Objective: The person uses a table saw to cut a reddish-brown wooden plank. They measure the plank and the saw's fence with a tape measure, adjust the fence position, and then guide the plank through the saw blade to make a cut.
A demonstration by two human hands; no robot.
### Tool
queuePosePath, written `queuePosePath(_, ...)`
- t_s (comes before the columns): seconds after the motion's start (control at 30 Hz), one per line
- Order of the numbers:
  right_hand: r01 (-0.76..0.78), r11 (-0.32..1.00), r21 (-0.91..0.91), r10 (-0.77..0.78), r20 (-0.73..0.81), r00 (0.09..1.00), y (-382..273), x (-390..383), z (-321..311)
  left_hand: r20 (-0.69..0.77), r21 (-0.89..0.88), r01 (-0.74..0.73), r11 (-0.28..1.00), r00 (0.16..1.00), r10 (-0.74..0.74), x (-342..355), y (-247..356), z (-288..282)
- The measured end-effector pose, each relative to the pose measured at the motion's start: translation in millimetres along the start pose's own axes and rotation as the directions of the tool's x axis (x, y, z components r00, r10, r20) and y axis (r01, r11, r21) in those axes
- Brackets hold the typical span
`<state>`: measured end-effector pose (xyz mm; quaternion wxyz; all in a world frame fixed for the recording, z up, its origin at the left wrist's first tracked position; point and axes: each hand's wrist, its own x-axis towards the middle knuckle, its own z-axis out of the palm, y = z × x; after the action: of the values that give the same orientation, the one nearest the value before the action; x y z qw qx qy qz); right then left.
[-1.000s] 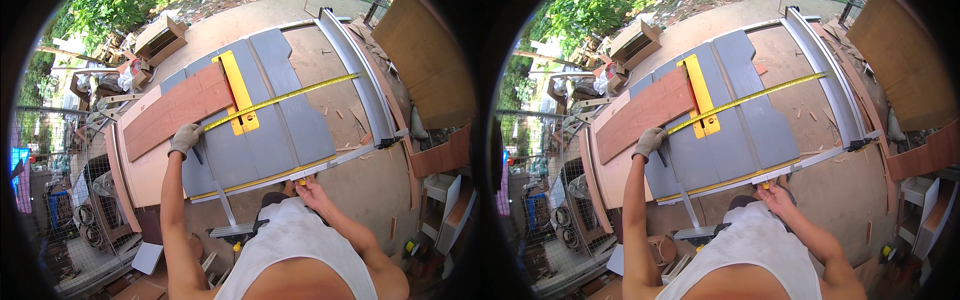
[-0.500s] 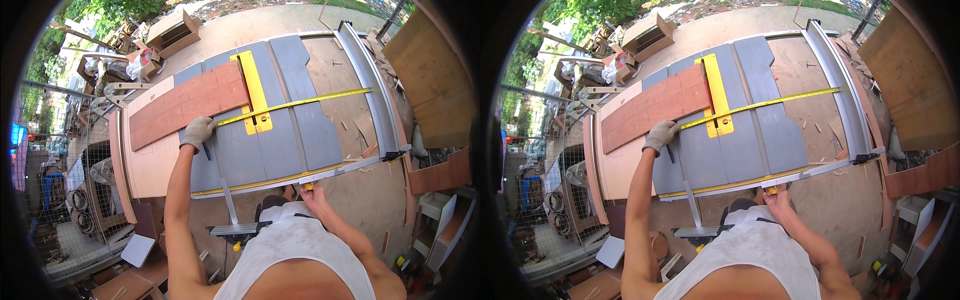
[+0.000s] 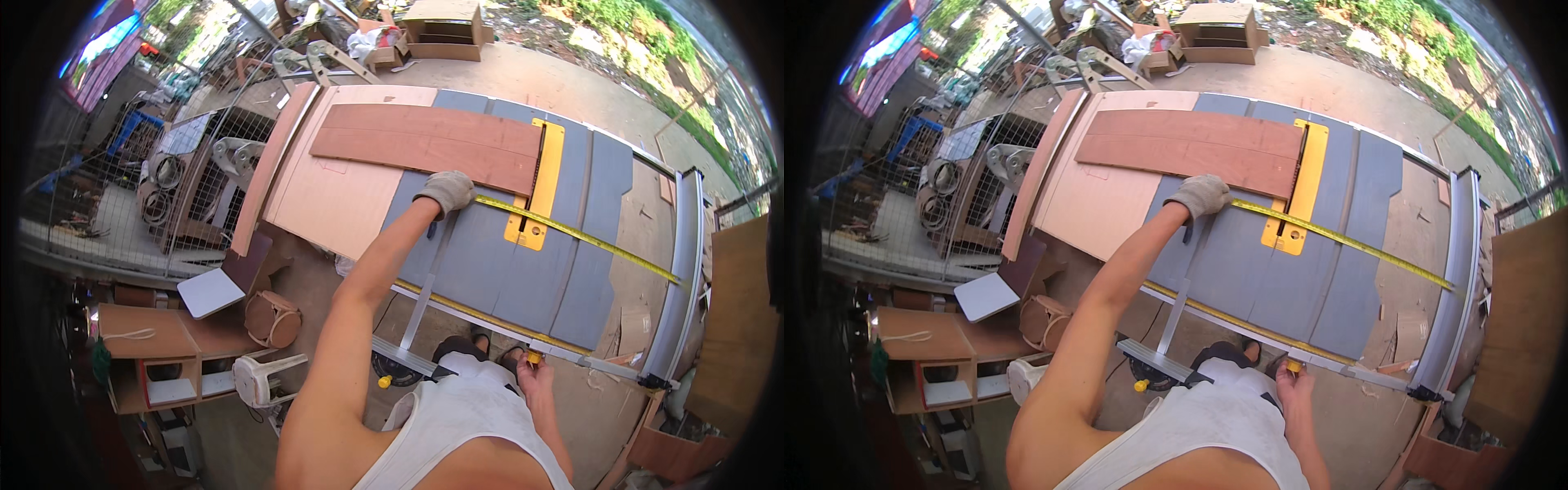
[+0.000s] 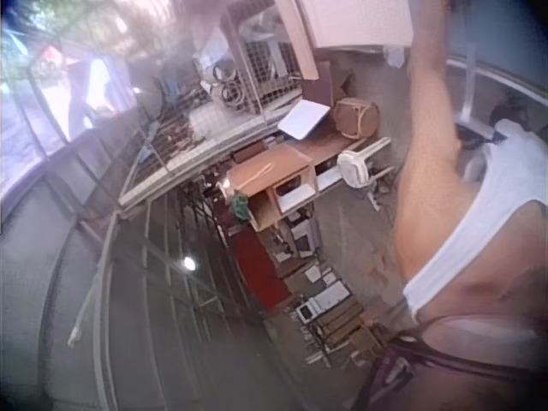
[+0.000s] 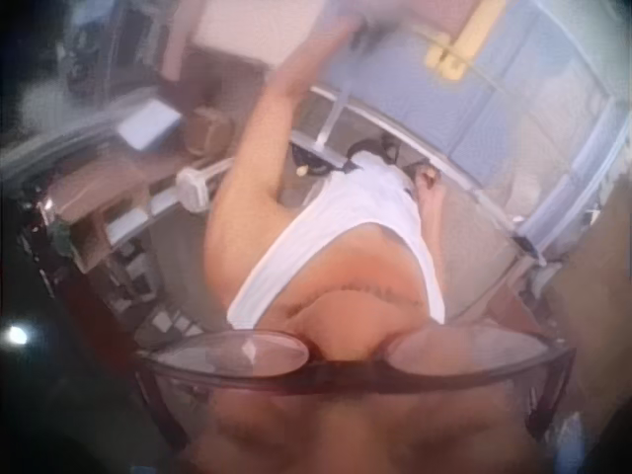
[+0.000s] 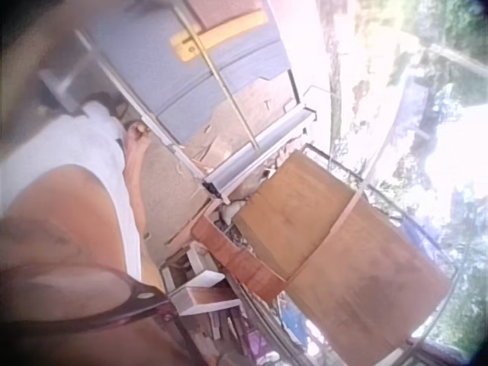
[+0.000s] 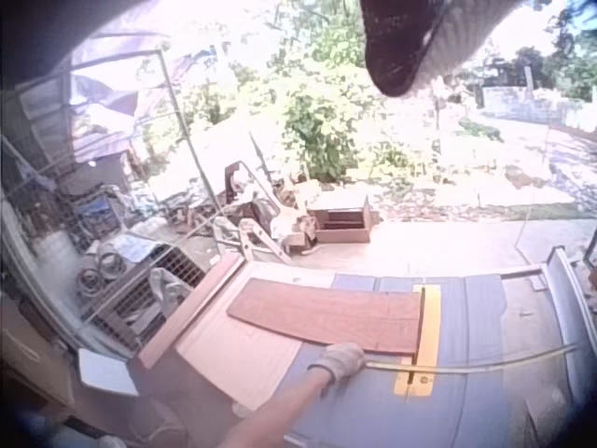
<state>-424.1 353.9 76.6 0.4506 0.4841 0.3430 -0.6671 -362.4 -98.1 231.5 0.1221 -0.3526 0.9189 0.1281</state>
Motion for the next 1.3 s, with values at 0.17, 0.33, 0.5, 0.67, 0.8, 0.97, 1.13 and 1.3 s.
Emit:
queuePosePath(0.17, -0.017, 0.996, -0.083, 0.012, -0.052, 0.999, -8, -13, 12, 0.016, 0.027, 0.043, 0.999, 0.999, -0.044, -2, -7, 10)
queuePosePath(0.33, -0.062, 0.983, -0.175, 0.062, -0.001, 0.998, -21, -9, 15, -0.004, 0.012, 0.053, 0.999, 0.999, -0.053, 2, -12, 20)
queuePosePath(0.5, -0.058, 0.987, -0.149, 0.056, -0.015, 0.998, -19, -15, 13, -0.002, -0.002, 0.065, 0.998, 0.998, -0.065, -1, -9, 16)
queuePosePath(0.67, -0.012, 0.995, -0.096, 0.008, -0.041, 0.999, 0, -47, 32, -0.012, 0.015, 0.045, 0.999, 0.999, -0.045, 12, -12, 18)
queuePosePath(0.8, 0.112, 0.899, -0.423, -0.106, 0.039, 0.994, 2, -51, 27, 0.013, 0.001, 0.038, 0.999, 0.999, -0.038, 0, -6, 6)
queuePosePath(0.97, 0.275, 0.541, -0.795, -0.279, 0.139, 0.950, 12, -51, 21, 0.067, 0.033, 0.056, 0.998, 0.996, -0.058, -4, -2, 0)
queuePosePath(1.13, 0.308, 0.345, -0.887, -0.438, 0.139, 0.888, 26, -40, 28, 0.023, 0.016, 0.010, 1.000, 1.000, -0.010, -4, -4, 6)
queuePosePath(1.3, 0.310, 0.422, -0.852, -0.386, 0.141, 0.911, 23, -18, 16, 0.021, 0.053, 0.000, 0.999, 1.000, -0.001, -6, -8, 10)
